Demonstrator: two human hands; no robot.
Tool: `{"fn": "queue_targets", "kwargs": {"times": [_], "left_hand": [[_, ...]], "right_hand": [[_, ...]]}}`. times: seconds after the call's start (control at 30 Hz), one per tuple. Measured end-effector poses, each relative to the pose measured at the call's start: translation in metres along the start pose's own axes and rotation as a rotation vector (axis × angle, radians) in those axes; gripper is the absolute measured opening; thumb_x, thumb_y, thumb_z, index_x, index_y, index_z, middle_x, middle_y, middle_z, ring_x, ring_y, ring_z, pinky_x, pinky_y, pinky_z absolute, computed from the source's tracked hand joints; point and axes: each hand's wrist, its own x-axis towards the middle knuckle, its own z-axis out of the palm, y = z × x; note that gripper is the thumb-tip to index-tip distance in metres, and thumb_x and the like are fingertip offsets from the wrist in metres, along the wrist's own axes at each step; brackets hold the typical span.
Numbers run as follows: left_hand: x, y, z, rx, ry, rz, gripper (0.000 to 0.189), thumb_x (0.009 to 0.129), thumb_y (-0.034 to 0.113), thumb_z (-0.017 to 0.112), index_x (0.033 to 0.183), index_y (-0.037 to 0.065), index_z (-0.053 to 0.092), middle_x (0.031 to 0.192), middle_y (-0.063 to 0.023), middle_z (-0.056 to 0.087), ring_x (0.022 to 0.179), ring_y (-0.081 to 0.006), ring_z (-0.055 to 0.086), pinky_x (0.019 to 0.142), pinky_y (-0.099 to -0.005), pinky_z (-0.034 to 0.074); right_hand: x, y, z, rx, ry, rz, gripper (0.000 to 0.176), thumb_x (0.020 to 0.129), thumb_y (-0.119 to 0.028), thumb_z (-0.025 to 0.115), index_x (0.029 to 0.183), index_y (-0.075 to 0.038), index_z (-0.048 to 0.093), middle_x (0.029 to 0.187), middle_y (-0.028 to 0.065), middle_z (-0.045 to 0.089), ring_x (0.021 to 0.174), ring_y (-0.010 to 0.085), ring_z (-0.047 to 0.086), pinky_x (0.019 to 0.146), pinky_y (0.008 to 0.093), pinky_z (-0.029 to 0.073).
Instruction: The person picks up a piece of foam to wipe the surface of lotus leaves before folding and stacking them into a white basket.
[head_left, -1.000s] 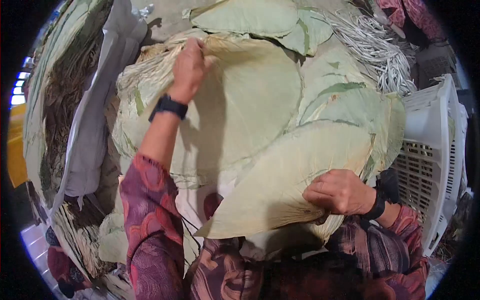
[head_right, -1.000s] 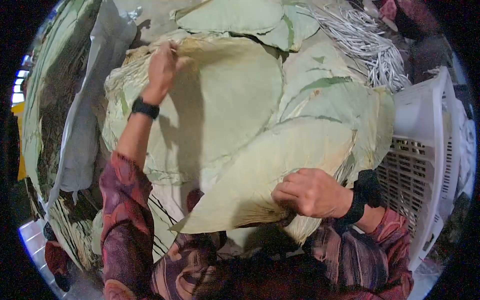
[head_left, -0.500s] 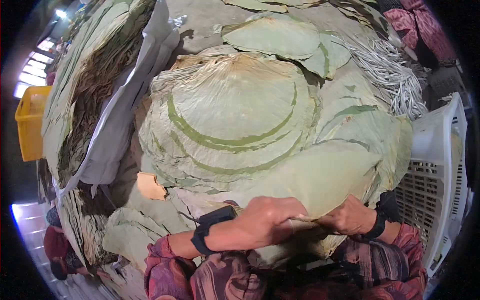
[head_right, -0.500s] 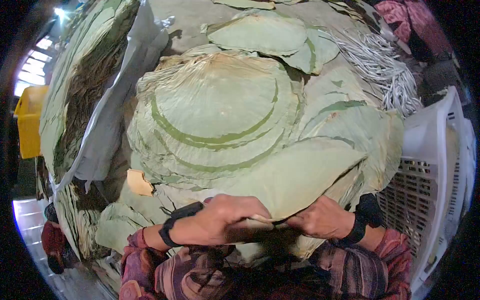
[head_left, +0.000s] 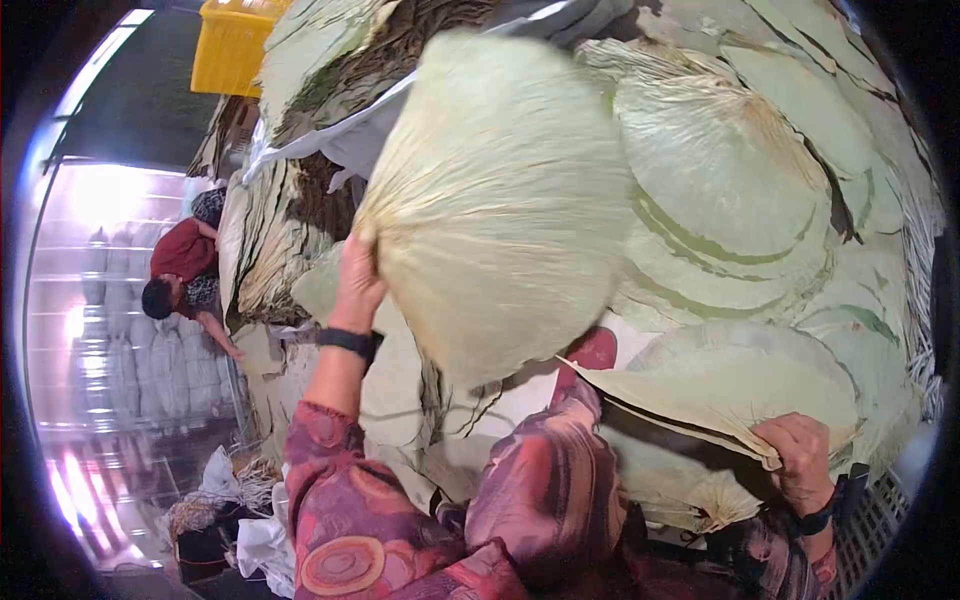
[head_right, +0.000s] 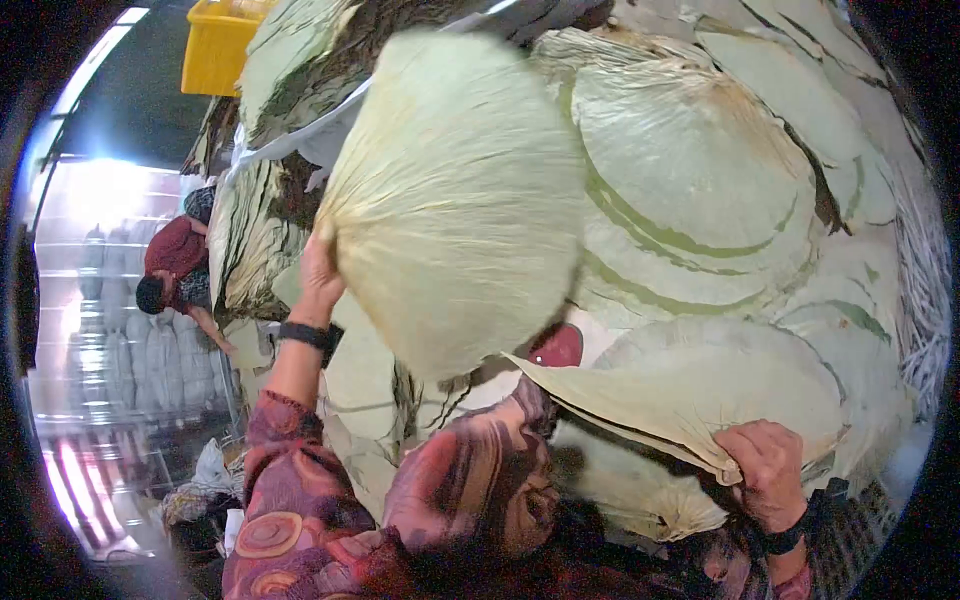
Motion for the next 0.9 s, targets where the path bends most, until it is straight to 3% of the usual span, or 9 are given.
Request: {"fn": "queue_targets", "kwargs": {"times": [0.13, 0.53, 0.57, 0.6, 0.7, 0.77, 0.8, 0.87, 0.9], "left_hand": [[-0.036, 0.014, -0.109, -0.013, 0.230, 0.004, 0.049, 0.095, 0.019, 0.065, 0.139, 0.004, 0.049, 0.133, -0.0085, 0.060, 0.120, -0.0229, 0.058, 0.104, -0.0409, 0.047], [-0.146, -0.001, -0.334, 0.131, 0.471, -0.036, 0.042, 0.099, 0.023, 0.058, 0.136, 0.005, 0.053, 0.133, -0.0098, 0.061, 0.120, -0.0233, 0.058, 0.103, -0.0416, 0.048], [-0.159, -0.008, -0.381, 0.738, 0.463, 0.025, 0.041, 0.096, 0.027, 0.060, 0.130, 0.004, 0.057, 0.128, -0.0099, 0.063, 0.118, -0.0229, 0.059, 0.098, -0.0396, 0.050], [-0.166, -0.005, -0.394, 0.739, 0.453, 0.024, 0.041, 0.096, 0.027, 0.060, 0.130, 0.004, 0.057, 0.128, -0.0099, 0.063, 0.118, -0.0229, 0.059, 0.098, -0.0396, 0.050], [-0.147, -0.004, -0.371, 1.168, 1.186, -0.440, 0.047, 0.088, 0.034, 0.068, 0.120, 0.000, 0.059, 0.122, -0.0111, 0.062, 0.114, -0.0303, 0.059, 0.099, -0.0419, 0.047], [-0.101, -0.010, -0.286, 1.518, 1.367, -0.505, 0.050, 0.089, 0.036, 0.065, 0.121, -0.001, 0.057, 0.123, -0.0165, 0.061, 0.116, -0.0374, 0.056, 0.100, -0.0445, 0.045], [-0.073, -0.017, -0.240, 1.565, 1.294, -0.420, 0.052, 0.089, 0.038, 0.064, 0.122, -0.002, 0.056, 0.124, -0.0192, 0.061, 0.118, -0.0409, 0.055, 0.101, -0.0458, 0.044], [-0.001, -0.070, -0.281, 1.976, 0.721, 0.322, 0.052, 0.091, 0.029, 0.064, 0.130, -0.003, 0.053, 0.129, -0.0207, 0.059, 0.121, -0.0392, 0.054, 0.105, -0.0443, 0.041], [0.022, -0.076, -0.202, 1.827, 0.492, 0.394, 0.050, 0.090, 0.023, 0.064, 0.132, -0.002, 0.053, 0.131, -0.0201, 0.058, 0.122, -0.0376, 0.053, 0.106, -0.0435, 0.039]], "right_hand": [[-0.001, 0.003, 0.004, 0.000, -0.025, 0.001, 0.035, 0.059, -0.007, 0.073, 0.093, -0.006, 0.067, 0.082, 0.0099, 0.068, 0.074, 0.0306, 0.066, 0.064, 0.0411, 0.051], [0.020, -0.004, -0.003, 0.000, 0.014, -0.012, 0.032, 0.061, -0.009, 0.070, 0.093, -0.005, 0.067, 0.084, 0.0104, 0.068, 0.075, 0.0310, 0.066, 0.065, 0.0414, 0.051], [0.020, -0.004, -0.004, -0.002, 0.015, -0.004, 0.032, 0.061, -0.009, 0.070, 0.093, -0.005, 0.067, 0.084, 0.0104, 0.068, 0.075, 0.0310, 0.066, 0.065, 0.0414, 0.051], [0.020, -0.005, -0.004, -0.021, -0.008, -0.001, 0.031, 0.062, -0.010, 0.070, 0.093, -0.005, 0.067, 0.085, 0.0102, 0.068, 0.076, 0.0305, 0.066, 0.066, 0.0408, 0.051], [0.024, -0.006, -0.007, -0.056, -0.021, -0.014, 0.031, 0.064, -0.012, 0.070, 0.094, -0.006, 0.067, 0.086, 0.0096, 0.068, 0.077, 0.0294, 0.066, 0.068, 0.0396, 0.052], [0.023, -0.014, -0.014, -0.104, 0.000, 0.048, 0.031, 0.065, -0.012, 0.070, 0.094, -0.006, 0.066, 0.088, 0.0092, 0.068, 0.078, 0.0287, 0.066, 0.069, 0.0389, 0.052], [0.027, -0.015, -0.021, -0.096, 0.000, 0.012, 0.030, 0.067, -0.013, 0.069, 0.095, -0.007, 0.066, 0.088, 0.0086, 0.068, 0.078, 0.0280, 0.066, 0.068, 0.0390, 0.051], [0.032, -0.013, -0.026, -0.124, 0.031, 0.025, 0.028, 0.069, -0.015, 0.068, 0.096, -0.007, 0.066, 0.087, 0.0080, 0.067, 0.078, 0.0273, 0.065, 0.068, 0.0390, 0.051], [0.030, -0.011, -0.023, -0.115, 0.005, -0.016, 0.027, 0.071, -0.016, 0.066, 0.096, -0.007, 0.065, 0.086, 0.0072, 0.065, 0.077, 0.0267, 0.065, 0.066, 0.0388, 0.051]]}}
